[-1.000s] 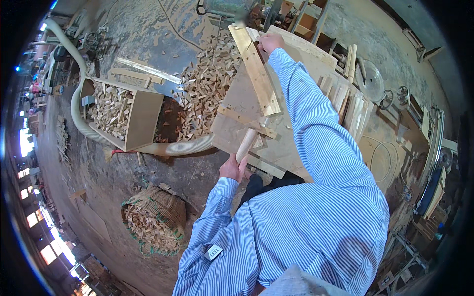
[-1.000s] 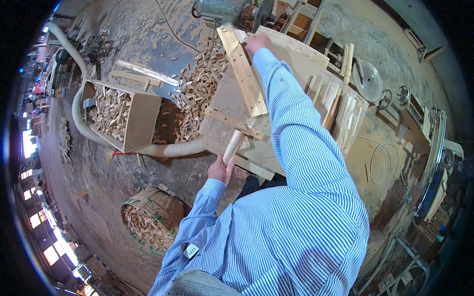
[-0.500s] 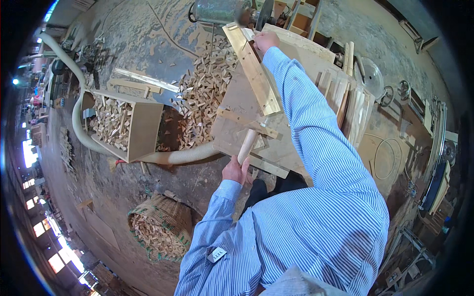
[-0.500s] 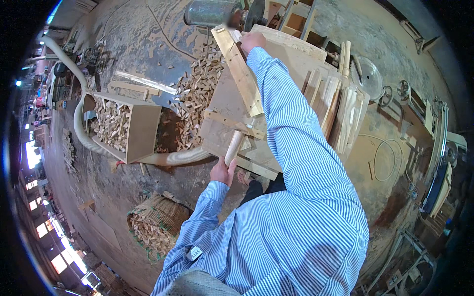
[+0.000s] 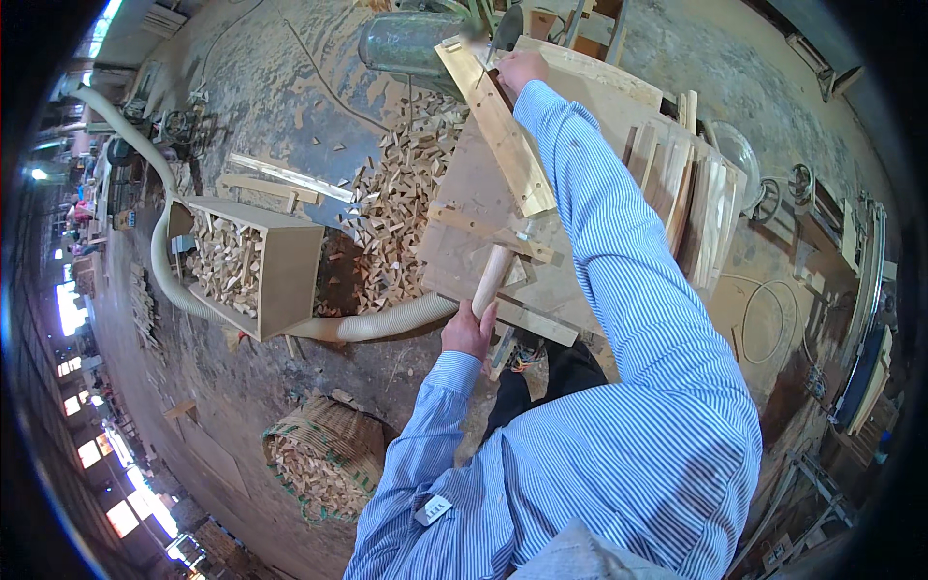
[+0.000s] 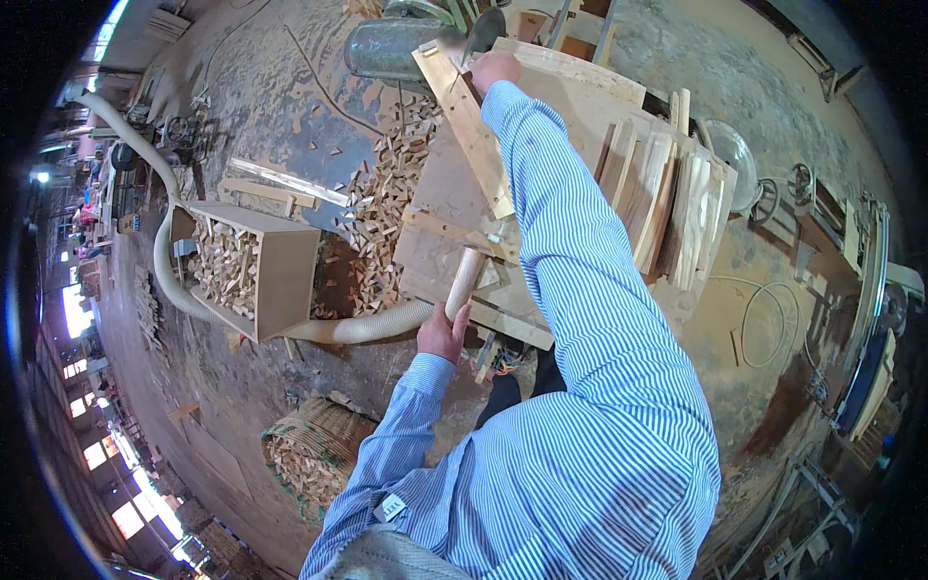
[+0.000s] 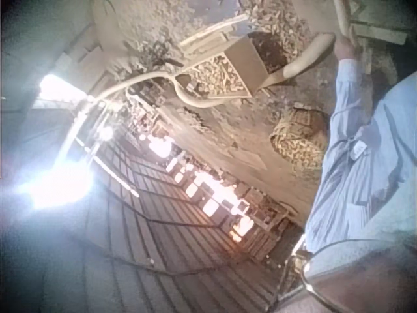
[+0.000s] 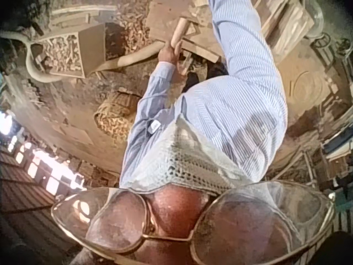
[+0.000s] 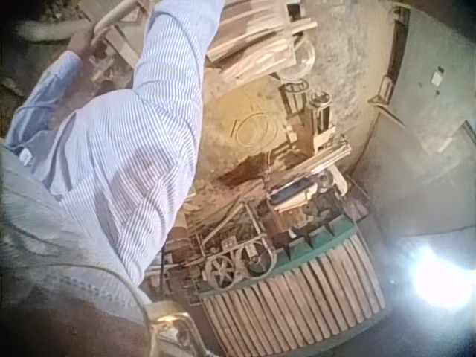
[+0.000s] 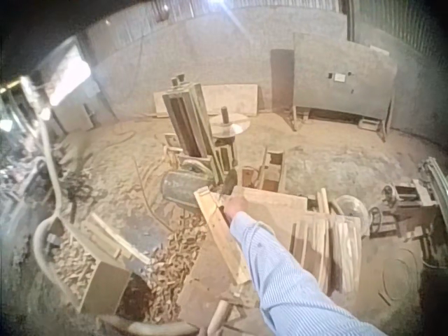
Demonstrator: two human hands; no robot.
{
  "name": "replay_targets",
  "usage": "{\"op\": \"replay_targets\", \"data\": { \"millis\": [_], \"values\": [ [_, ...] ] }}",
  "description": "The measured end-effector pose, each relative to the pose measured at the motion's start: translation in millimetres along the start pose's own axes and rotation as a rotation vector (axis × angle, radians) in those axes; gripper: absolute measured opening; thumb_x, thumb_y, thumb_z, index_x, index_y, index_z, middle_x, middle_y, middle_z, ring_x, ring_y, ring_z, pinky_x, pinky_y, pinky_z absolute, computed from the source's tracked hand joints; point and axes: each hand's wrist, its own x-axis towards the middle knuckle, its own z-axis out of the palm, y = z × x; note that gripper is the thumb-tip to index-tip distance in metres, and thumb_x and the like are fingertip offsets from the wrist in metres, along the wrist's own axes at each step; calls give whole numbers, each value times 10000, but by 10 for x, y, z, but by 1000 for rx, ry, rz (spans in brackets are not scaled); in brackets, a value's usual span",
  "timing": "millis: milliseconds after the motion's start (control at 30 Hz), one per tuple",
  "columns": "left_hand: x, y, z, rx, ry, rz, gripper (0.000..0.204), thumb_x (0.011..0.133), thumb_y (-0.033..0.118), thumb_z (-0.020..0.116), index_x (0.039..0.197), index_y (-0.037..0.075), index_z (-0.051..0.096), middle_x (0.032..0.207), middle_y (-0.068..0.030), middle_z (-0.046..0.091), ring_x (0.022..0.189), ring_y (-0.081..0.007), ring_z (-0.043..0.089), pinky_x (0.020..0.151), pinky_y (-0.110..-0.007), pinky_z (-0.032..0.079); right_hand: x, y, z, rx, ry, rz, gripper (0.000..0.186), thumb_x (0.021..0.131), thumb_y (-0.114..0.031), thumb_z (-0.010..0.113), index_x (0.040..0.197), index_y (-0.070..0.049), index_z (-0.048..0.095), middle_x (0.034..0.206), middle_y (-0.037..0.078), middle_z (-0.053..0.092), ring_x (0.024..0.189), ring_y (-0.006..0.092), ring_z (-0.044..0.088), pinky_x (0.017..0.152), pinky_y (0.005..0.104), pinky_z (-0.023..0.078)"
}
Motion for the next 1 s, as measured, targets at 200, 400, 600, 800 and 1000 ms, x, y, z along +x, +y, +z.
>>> {"op": "replay_targets", "data": {
  "millis": [200,400,600,800,1000],
  "values": [
    [70,74,31,-1,-6,-14,532,996,542,536,1081,19,581,802,-255,685,778,-459,676,698,-550,521,-5,109,-82,-48,13,-36,166,842,-212,742,775,-60,758,693,54,739,600,137,707,660,302,566],
    [19,46,-3,15,16,17,514,1001,524,535,1077,18,582,849,-278,677,815,-470,667,717,-551,516,-529,57,-374,179,-31,118,174,835,-227,741,788,-60,757,716,75,738,646,191,712,695,339,570],
    [-174,-114,-5,23,51,46,490,996,512,553,1062,27,583,807,-262,676,781,-476,667,699,-552,518,-1065,-126,-684,85,-52,-158,302,848,-218,738,1112,-72,717,1035,192,730,981,343,698,875,437,544],
    [-400,-342,27,23,34,8,483,988,503,564,1065,27,583,826,-266,686,800,-474,675,704,-553,521,-1197,-398,-467,17,-184,-366,309,978,-205,522,1244,-77,610,1243,308,568,1141,461,598,971,521,491],
    [-632,-563,50,13,57,20,515,978,560,558,1038,49,572,797,-245,692,788,-453,685,699,-546,528,-1467,-544,-450,-198,-204,-300,254,981,-199,488,1166,-88,621,1157,304,586,1091,471,608,955,544,493]
  ]
}}
